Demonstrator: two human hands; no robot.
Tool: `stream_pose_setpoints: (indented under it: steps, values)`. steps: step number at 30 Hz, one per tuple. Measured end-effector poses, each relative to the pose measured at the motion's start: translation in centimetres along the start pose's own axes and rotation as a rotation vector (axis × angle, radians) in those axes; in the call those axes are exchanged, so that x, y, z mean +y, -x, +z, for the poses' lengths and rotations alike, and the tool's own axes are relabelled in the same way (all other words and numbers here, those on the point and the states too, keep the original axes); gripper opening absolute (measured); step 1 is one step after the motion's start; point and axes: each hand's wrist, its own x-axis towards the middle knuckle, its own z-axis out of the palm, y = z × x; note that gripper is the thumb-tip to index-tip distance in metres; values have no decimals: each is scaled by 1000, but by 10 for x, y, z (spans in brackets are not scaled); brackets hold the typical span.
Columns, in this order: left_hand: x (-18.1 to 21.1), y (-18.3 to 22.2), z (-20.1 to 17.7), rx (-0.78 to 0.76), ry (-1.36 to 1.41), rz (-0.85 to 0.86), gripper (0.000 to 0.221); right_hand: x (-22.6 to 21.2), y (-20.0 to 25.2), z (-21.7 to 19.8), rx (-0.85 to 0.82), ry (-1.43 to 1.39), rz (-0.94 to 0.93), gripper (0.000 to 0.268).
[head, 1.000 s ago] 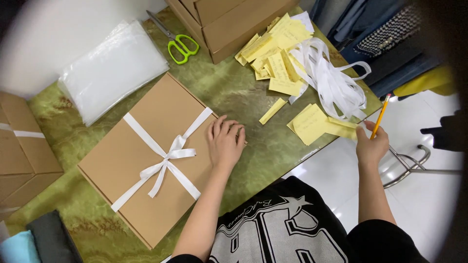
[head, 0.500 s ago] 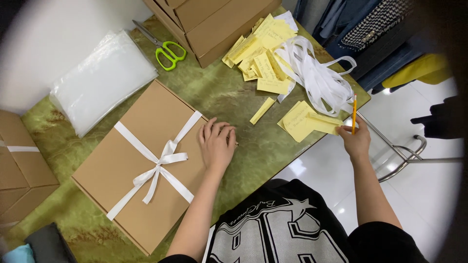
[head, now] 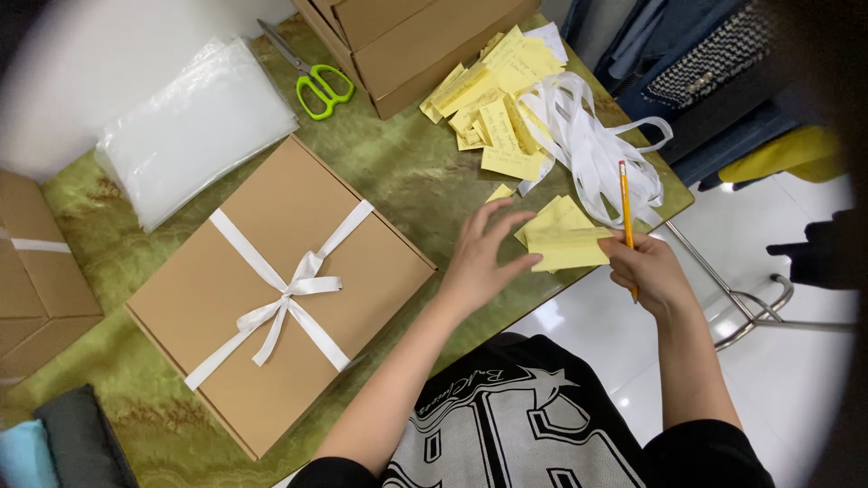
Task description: The person writes on a yellow sticky note with a pencil and places it on a cardboard box tied with a white ribbon. They then pick up a clear plastic bag, place a folded light blue cloth inside, and seal it. Finally, they place the sealed bag into an open cardboard box and close the flaps.
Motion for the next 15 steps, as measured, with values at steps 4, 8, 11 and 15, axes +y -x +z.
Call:
stream_pose_setpoints:
  steps: [4,8,11,15]
  values:
    - [-12,-2,0,-29,45,-48,60,-6,-22,19,-126,10,22,5]
    - [-33,1,0,104,69,-217,14,-27,-28,44,-225,58,8,9]
    - [-46,7,-2,237,160,-312,14,-33,-33,59,-316,84,-33,14]
    - [-33,21,-16,310,295,-400,27,-38,-32,82,-420,92,-136,29]
